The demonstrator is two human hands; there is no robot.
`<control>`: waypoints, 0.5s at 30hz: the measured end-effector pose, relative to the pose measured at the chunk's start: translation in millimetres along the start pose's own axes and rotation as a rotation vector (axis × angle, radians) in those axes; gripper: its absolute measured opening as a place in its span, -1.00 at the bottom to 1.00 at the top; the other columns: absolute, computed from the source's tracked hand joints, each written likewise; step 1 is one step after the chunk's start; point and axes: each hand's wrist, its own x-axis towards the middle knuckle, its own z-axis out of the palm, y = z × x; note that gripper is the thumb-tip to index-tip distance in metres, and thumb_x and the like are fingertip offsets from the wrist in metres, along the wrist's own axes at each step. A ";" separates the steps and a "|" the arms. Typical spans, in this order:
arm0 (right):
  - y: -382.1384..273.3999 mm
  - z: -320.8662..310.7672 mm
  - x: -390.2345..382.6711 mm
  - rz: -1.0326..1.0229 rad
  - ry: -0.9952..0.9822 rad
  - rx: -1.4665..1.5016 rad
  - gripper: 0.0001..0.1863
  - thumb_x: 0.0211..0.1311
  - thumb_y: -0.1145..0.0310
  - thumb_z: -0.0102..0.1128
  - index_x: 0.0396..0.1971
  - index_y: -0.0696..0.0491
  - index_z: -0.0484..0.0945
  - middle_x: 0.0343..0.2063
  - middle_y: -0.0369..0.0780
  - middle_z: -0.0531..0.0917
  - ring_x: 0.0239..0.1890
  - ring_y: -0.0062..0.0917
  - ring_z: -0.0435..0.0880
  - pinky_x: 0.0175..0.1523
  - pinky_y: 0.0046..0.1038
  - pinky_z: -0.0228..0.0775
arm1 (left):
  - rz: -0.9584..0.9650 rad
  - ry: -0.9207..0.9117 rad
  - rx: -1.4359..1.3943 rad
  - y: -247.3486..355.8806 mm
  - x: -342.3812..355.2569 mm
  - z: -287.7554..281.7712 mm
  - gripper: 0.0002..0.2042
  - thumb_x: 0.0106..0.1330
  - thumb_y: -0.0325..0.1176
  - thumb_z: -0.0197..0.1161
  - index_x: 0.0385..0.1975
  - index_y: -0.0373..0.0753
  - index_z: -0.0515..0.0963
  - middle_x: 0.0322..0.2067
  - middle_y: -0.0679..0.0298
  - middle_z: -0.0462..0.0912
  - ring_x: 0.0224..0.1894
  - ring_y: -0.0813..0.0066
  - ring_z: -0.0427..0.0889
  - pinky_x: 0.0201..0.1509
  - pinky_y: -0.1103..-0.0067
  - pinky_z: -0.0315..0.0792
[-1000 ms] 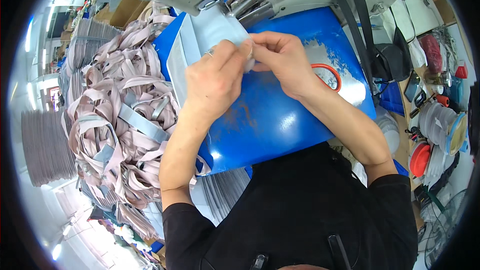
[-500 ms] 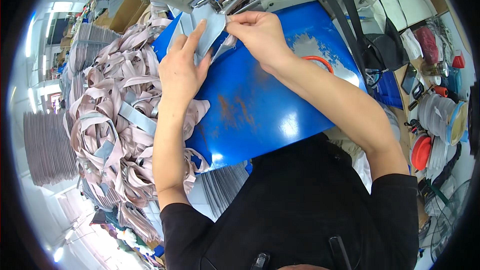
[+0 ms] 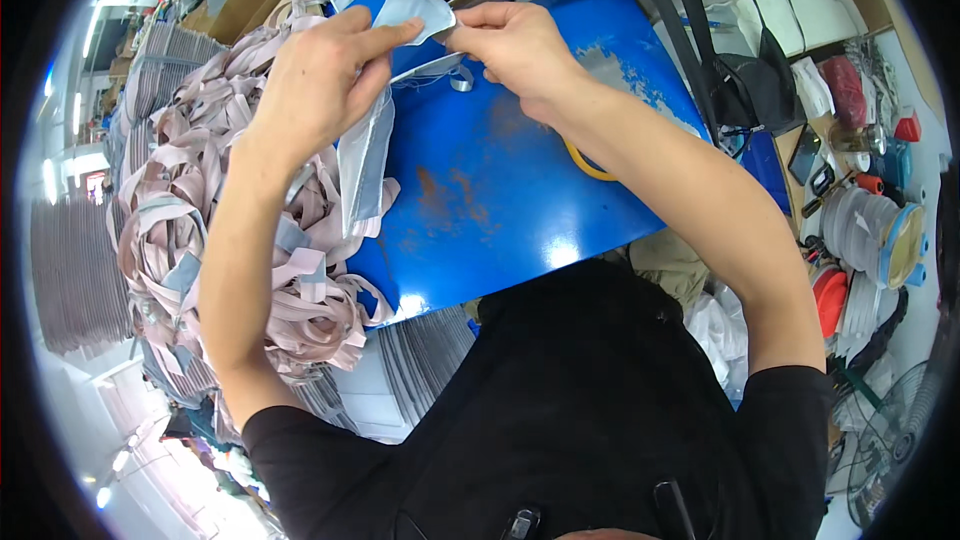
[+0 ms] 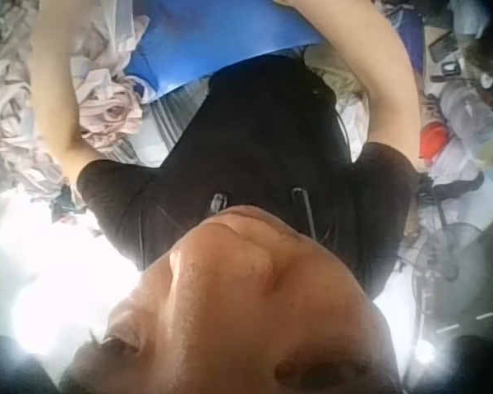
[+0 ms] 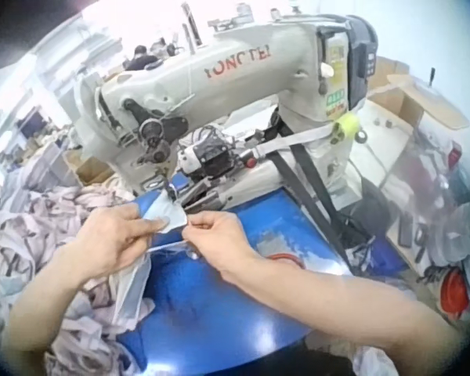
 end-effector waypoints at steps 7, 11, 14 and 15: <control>-5.4 1.8 -0.2 0.141 -0.020 0.069 -0.76 0.13 0.37 0.48 -0.20 0.12 0.77 -0.37 -0.33 0.74 -0.35 -0.68 0.63 -0.36 -0.54 0.44 | 0.009 -0.090 0.118 4.4 8.9 -9.7 -0.62 0.19 -0.50 0.31 0.03 -0.16 0.72 -0.41 0.12 0.55 -0.40 0.11 0.66 -0.31 0.27 0.54; -2.3 6.6 12.5 0.168 0.004 0.133 -0.81 0.14 0.36 0.49 -0.25 0.08 0.77 -0.37 -0.34 0.74 -0.32 -0.67 0.64 -0.35 -0.53 0.46 | -0.010 -0.094 0.210 4.4 16.0 -2.1 -0.61 0.18 -0.52 0.34 0.06 -0.21 0.70 -0.37 0.11 0.55 -0.40 0.10 0.66 -0.30 0.27 0.56; -0.5 9.5 15.5 0.169 0.031 0.132 -0.83 0.15 0.35 0.49 -0.29 0.08 0.75 -0.37 -0.34 0.73 -0.32 -0.66 0.64 -0.34 -0.53 0.47 | -0.035 -0.090 0.253 8.3 19.8 4.8 -0.61 0.17 -0.51 0.34 0.06 -0.24 0.68 -0.36 0.11 0.57 -0.42 0.09 0.68 -0.31 0.27 0.58; -0.9 9.4 15.8 0.174 0.021 0.123 -0.84 0.18 0.33 0.48 -0.28 0.06 0.75 -0.37 -0.36 0.71 -0.31 -0.68 0.63 -0.31 -0.53 0.48 | -0.047 -0.091 0.263 10.0 20.1 6.8 -0.61 0.17 -0.51 0.34 0.06 -0.25 0.68 -0.36 0.11 0.57 -0.42 0.09 0.68 -0.31 0.28 0.59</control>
